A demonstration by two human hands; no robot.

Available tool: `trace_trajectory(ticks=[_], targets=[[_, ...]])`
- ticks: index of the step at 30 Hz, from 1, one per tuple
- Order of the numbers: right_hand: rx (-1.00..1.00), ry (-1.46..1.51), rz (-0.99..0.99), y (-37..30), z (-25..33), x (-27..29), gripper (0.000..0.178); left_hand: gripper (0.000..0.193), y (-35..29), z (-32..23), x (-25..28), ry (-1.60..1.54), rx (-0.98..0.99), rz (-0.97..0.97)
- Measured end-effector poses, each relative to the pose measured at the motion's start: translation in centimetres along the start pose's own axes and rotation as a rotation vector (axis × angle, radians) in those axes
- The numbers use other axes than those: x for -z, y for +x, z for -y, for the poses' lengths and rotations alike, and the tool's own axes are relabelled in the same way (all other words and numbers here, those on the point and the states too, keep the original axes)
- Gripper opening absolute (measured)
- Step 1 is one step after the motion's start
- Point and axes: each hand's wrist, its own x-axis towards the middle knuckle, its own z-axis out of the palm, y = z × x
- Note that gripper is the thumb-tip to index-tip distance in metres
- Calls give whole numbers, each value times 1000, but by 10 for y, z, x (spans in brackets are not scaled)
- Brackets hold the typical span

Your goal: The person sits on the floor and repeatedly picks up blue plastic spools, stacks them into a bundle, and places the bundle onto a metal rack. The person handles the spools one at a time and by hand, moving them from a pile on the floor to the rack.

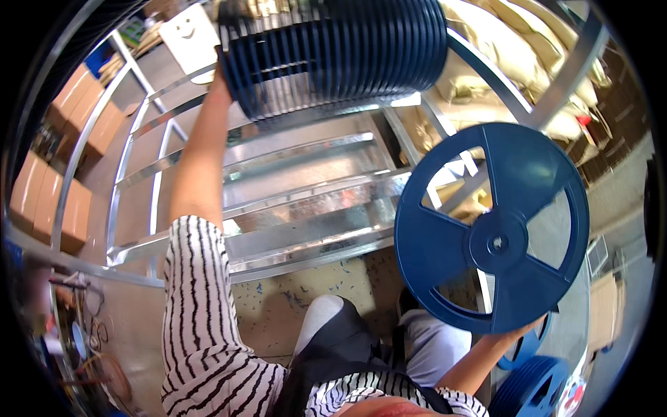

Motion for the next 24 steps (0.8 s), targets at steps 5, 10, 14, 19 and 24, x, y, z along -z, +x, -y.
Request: trace_trajectory(ticks=[5, 10, 14, 19, 24], targets=[[980, -1525, -17, 6, 34, 4, 27, 83, -52, -13, -63, -44, -47, -117], [327, 229, 192, 11, 47, 9, 24, 83, -60, -26, -60, 32, -102, -162], [630, 201, 109, 20, 77, -52, 19, 81, -93, -28, -52, 149, -118, -91], [695, -196, 1, 33, 89, -141, 21, 83, -194, -17, -39, 291, -181, 55], [686, -186, 27, 53, 72, -187, 15, 86, -279, 0, -15, 506, -183, 126]])
